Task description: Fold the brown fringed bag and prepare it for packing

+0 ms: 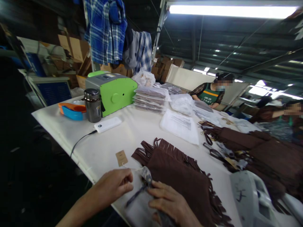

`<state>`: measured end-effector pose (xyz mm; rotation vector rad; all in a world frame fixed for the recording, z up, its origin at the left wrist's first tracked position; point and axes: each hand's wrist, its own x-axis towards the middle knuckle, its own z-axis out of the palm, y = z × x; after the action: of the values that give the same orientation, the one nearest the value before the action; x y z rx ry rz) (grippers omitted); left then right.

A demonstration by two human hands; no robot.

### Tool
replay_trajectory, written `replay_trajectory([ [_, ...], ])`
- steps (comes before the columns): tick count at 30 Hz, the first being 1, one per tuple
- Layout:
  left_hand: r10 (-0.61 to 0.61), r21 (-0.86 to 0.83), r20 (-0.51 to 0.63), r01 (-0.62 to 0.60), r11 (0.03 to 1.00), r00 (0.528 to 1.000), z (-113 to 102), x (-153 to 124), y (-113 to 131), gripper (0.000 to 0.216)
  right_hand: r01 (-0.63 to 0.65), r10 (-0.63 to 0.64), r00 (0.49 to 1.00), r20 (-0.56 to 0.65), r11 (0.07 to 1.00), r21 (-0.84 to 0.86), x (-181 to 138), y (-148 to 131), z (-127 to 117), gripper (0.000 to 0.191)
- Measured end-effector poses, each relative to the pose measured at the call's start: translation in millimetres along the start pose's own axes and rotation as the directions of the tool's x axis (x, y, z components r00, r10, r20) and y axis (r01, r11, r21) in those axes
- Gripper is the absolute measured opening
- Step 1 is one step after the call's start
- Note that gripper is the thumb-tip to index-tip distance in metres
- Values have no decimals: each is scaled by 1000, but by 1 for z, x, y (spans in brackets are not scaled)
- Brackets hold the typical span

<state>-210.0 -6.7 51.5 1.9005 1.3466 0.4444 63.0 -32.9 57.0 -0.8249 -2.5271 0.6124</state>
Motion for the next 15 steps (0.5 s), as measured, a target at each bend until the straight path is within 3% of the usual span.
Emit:
replay_trajectory([
  [4, -52, 143, 80, 40, 989, 995, 46, -11, 2, 13, 112, -88, 992, 86, 940, -322, -43, 24, 17, 44],
  [8, 33, 173, 129, -56, 983, 991, 85, -4, 22, 23, 79, -34, 988, 152, 949, -305, -65, 33, 11, 38],
  [12, 112, 193, 208, -154, 969, 972, 114, 13, 41, 36, -208, 209, 978, -17, 953, -220, -63, 29, 6, 40],
  [15, 69, 226, 270, -133, 965, 960, 114, 18, 51, 36, -281, 242, 954, -175, 925, -254, -53, 28, 16, 36],
])
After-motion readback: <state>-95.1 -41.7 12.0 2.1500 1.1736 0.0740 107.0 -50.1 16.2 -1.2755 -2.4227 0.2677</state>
